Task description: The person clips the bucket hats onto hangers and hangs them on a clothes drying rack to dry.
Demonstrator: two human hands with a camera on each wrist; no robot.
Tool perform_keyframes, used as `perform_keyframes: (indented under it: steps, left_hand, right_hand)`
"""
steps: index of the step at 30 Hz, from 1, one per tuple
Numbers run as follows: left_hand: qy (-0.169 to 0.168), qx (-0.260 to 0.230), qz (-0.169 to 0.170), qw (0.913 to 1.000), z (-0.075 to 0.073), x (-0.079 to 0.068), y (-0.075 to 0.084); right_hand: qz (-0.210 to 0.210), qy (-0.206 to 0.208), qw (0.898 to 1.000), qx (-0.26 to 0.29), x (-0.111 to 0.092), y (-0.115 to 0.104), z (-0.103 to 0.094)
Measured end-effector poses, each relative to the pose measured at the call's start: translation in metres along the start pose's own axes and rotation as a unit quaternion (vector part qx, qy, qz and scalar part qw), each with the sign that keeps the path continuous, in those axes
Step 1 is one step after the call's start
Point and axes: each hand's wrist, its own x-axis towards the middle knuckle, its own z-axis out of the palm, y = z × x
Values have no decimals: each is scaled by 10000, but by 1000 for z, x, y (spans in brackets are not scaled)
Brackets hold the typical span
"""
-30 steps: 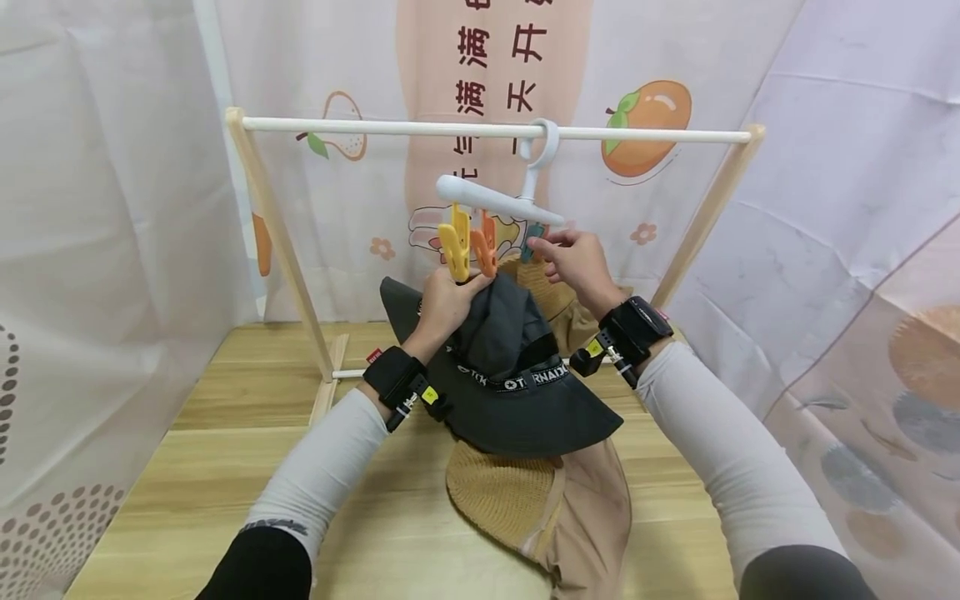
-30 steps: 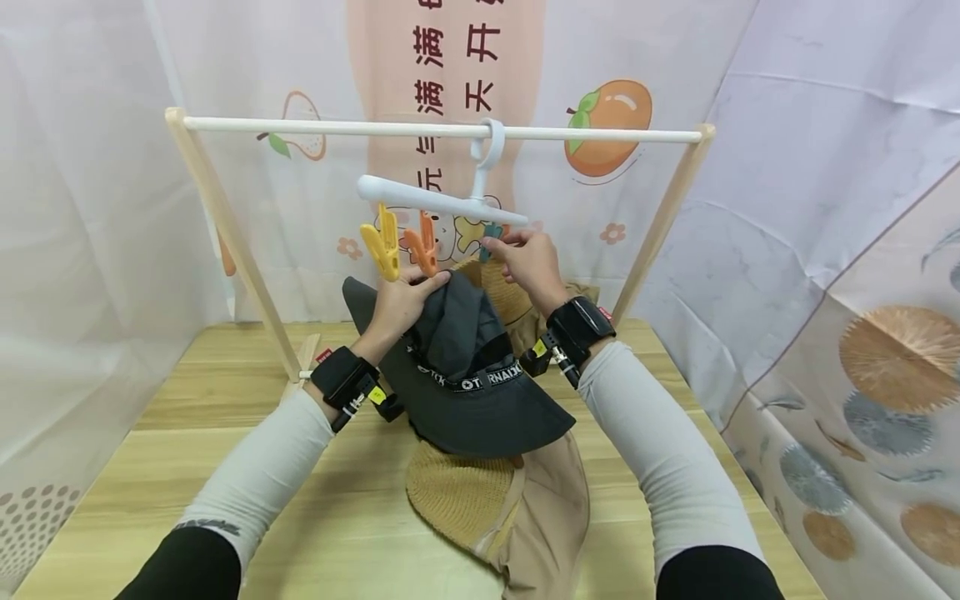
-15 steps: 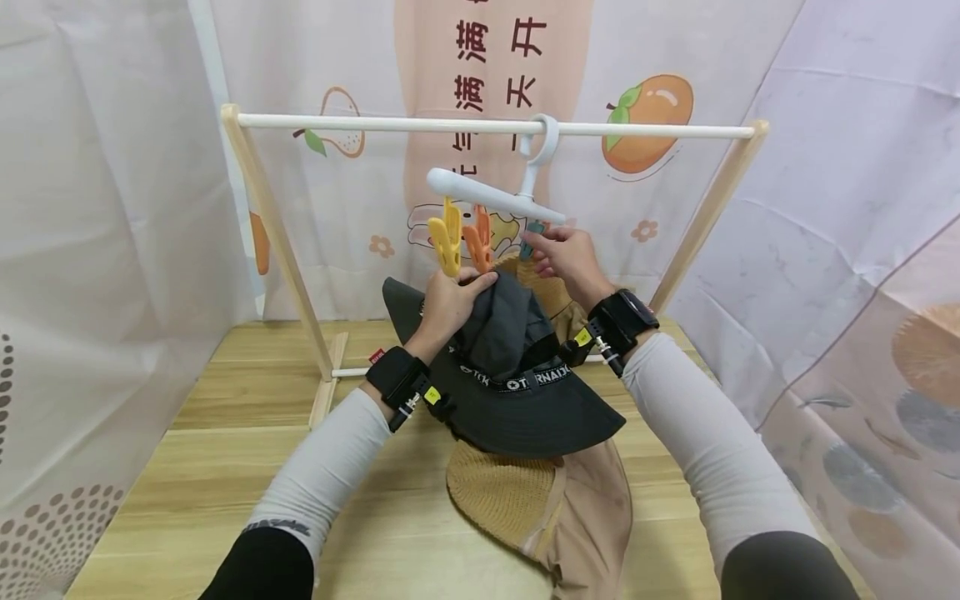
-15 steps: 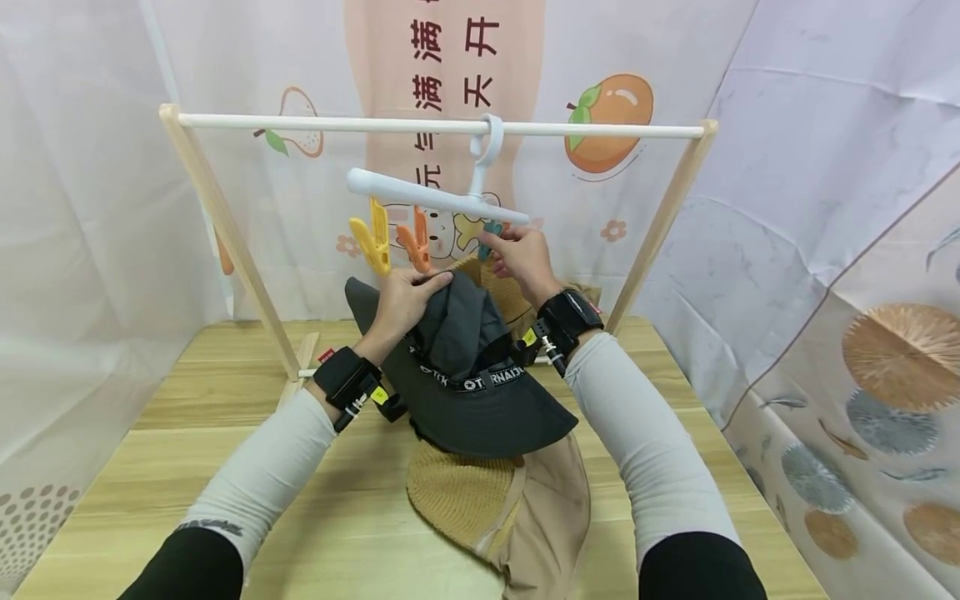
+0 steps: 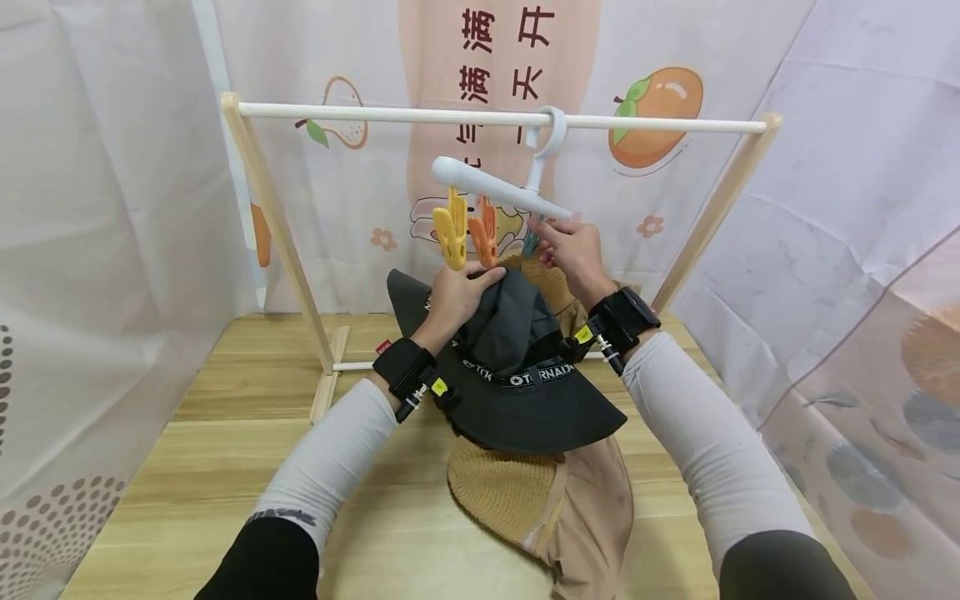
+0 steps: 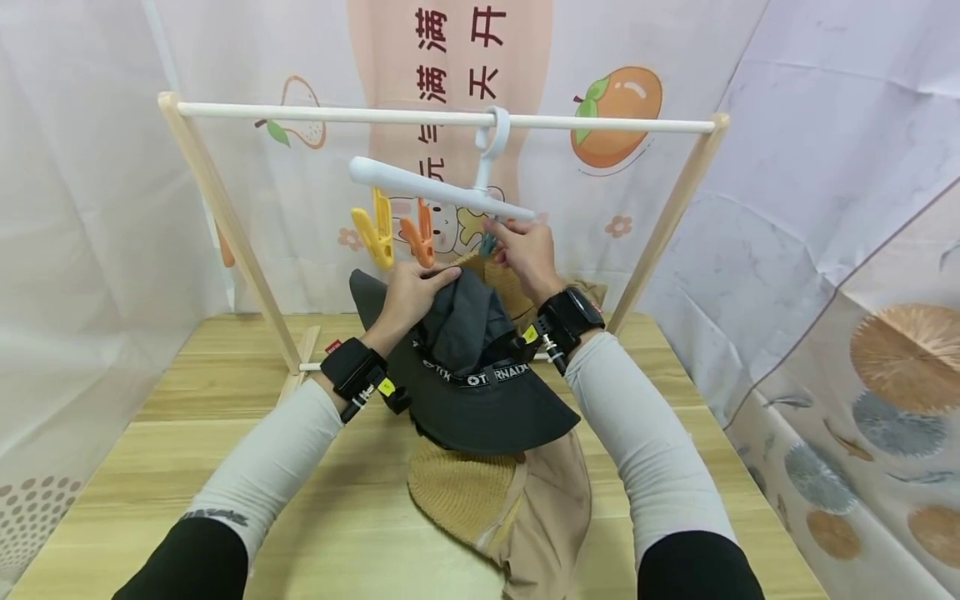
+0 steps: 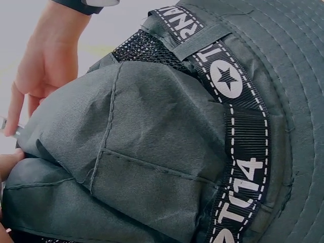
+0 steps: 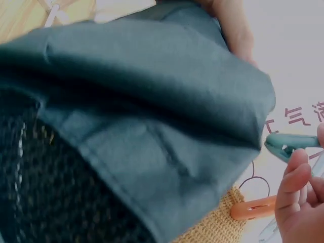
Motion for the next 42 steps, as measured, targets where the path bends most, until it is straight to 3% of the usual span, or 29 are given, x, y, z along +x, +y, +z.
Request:
perform_keyframes:
  steps: [6, 11, 15, 20, 26, 31, 36, 42]
  left_hand:
    - [-75, 278, -104, 9995, 6, 2, 6]
    - [-64, 140, -273, 9995, 9, 5, 10]
    - [143, 157, -323, 9993, 9, 11, 14]
    - [475, 209, -141, 9986, 7, 17, 17]
    - [331, 71, -123, 9994, 9, 16, 15]
    - [315, -283, -173, 9990, 8, 13, 12]
    - [478, 66, -20, 9988, 5, 12, 9]
    - [300, 172, 336, 9988, 0, 12, 2]
  right_hand:
    - [-65, -208, 9997, -75, -4, -3, 0]
    - [-42, -264, 9996, -37, -6, -8, 0]
    - [-73, -385, 9992, -128, -7, -12, 1]
    - [-12, -592, 9970, -493, -9, -15, 5]
    - [416, -430, 9963, -618, -13, -13, 3]
    - [487, -402, 9963, -588, -16, -9, 5]
    - [375, -502, 9921, -1090, -20, -4, 3]
    - [446, -900, 9828, -1551, -26, 0, 2]
